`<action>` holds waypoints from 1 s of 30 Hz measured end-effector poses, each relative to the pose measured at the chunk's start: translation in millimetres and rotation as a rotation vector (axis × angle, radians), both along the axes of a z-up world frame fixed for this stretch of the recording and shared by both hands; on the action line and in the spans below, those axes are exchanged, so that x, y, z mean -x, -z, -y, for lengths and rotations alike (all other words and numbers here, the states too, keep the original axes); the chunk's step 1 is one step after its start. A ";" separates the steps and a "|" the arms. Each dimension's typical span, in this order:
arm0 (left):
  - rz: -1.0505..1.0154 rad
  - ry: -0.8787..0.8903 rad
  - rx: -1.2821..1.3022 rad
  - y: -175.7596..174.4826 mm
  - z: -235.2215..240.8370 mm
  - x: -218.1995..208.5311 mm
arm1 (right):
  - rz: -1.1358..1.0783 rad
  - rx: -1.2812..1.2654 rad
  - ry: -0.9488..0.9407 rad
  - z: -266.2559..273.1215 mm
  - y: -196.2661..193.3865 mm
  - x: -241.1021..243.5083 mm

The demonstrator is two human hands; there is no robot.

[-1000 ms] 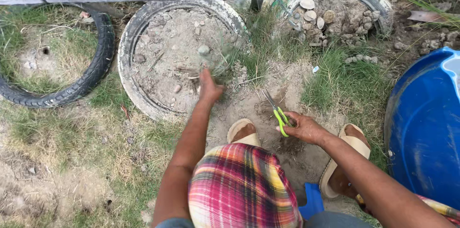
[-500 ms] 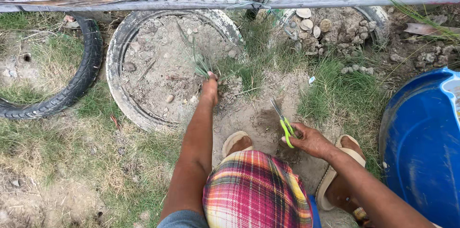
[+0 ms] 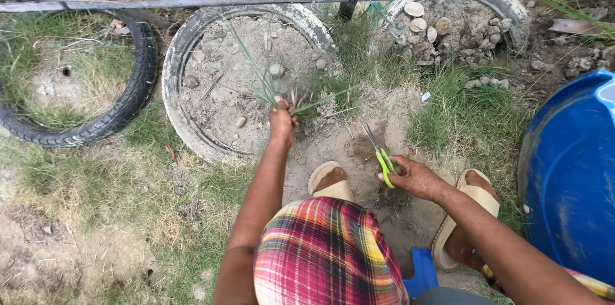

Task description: The person uses scissors to cut weeds and grass growing inside old tires used as planters, pulling the cut material away by hand.

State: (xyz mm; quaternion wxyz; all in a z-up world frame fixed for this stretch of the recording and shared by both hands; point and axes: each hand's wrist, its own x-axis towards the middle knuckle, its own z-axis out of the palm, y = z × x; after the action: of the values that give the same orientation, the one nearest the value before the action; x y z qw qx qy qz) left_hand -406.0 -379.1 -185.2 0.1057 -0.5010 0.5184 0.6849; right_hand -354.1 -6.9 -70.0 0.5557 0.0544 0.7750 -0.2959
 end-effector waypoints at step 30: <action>-0.059 -0.146 -0.073 -168.4 107.1 35.5 | -0.194 -0.014 0.060 -46.7 -12.1 -30.7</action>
State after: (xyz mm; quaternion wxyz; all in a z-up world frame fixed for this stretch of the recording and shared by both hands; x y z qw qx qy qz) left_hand -441.5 -486.2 -16.8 0.0586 -0.5130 0.4581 0.7236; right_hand -323.4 39.8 -57.9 0.4685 0.0525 0.8253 -0.3108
